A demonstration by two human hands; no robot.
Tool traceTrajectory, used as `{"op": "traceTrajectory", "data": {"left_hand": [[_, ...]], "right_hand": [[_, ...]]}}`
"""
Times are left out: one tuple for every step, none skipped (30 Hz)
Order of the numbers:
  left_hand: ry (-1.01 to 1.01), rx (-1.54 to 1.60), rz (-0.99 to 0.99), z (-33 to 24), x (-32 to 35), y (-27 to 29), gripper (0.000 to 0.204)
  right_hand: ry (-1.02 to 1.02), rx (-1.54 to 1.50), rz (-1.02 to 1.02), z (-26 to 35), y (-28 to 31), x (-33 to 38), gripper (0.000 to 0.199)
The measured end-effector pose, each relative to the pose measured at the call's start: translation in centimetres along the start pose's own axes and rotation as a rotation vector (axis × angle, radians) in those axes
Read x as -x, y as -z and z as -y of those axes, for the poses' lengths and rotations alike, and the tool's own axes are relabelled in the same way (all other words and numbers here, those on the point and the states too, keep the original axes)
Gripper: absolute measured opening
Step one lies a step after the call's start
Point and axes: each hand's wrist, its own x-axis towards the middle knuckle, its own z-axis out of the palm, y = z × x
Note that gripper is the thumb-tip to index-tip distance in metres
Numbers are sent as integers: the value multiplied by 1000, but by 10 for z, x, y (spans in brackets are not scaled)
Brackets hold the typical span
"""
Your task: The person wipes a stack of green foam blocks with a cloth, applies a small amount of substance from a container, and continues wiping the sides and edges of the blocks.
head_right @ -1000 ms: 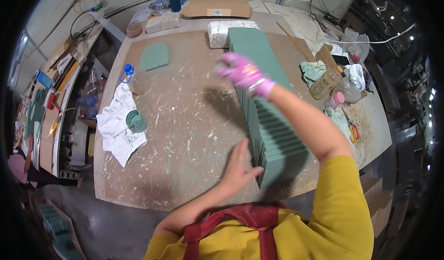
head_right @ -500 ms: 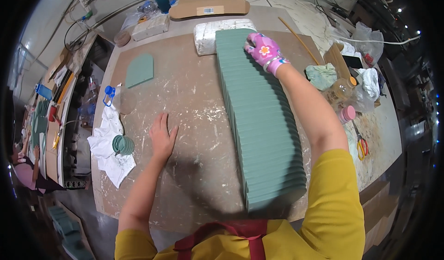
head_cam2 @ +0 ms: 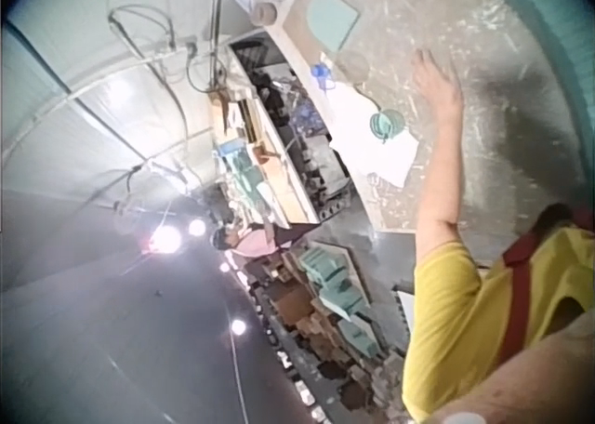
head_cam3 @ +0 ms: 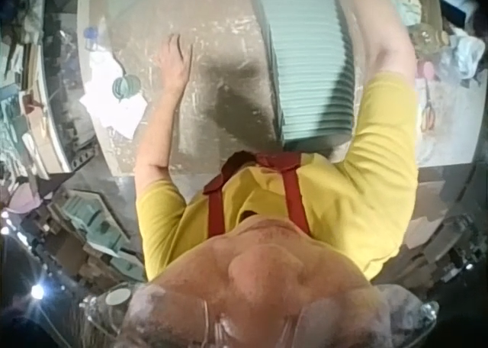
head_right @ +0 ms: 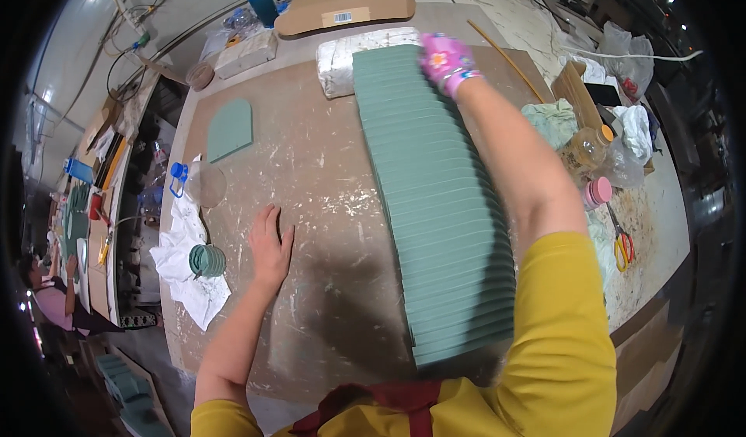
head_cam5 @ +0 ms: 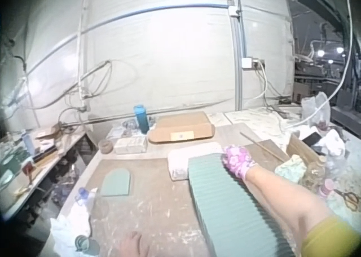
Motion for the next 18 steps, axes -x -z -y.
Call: {"op": "traceTrajectory", "data": {"left_hand": [[-2,1,-1,-4,-1,-2,54],[3,-6,-6,-7,-3,-4,53],[2,-3,-8,-10,-6,-4,53],[6,0,3,-14,-8,-5,53],[8,-2,21,-15,-8,-5,52],[12,-12,23,-13,-5,-2,52],[7,-8,23,-13,-7,-2,52],[5,-10,25,-11,-7,1,52],[-3,-16,29,-8,-4,1,52],[8,-21,16,-3,-1,1,52],[17,-19,0,-2,-1,-1,51],[13,-16,2,-5,-2,-2,51],[13,-25,7,-10,-3,-2,51],[13,-33,12,-14,-4,-3,51],[14,-31,10,-16,-5,-5,51],[8,-49,12,-17,-6,-5,51],[3,-72,14,-14,-5,-2,51],[3,-77,17,-12,-3,-2,51]], "right_hand": [[-65,77,143,-32,7,0,25],[-123,146,286,-48,13,-5,26],[-122,149,284,-54,9,-7,26],[-133,9,120,-54,10,-7,27],[-150,-134,-43,-46,11,-2,28],[-44,-228,-80,-13,17,-1,28],[74,-243,-79,-5,7,-3,27],[192,-265,-76,3,-5,-2,26],[132,-302,-74,2,-10,0,24],[130,-309,-80,-4,-9,0,24],[3,-147,79,-25,-2,-1,24],[-126,19,242,-47,2,1,24],[-259,-77,255,-61,9,2,29],[-257,-74,254,-65,6,-2,29],[-309,-206,90,-68,1,-6,33],[-364,-340,-74,-68,-5,-10,38],[-290,-435,-86,-49,-9,-18,43],[-275,-388,-2,-36,-11,-14,43]]}}
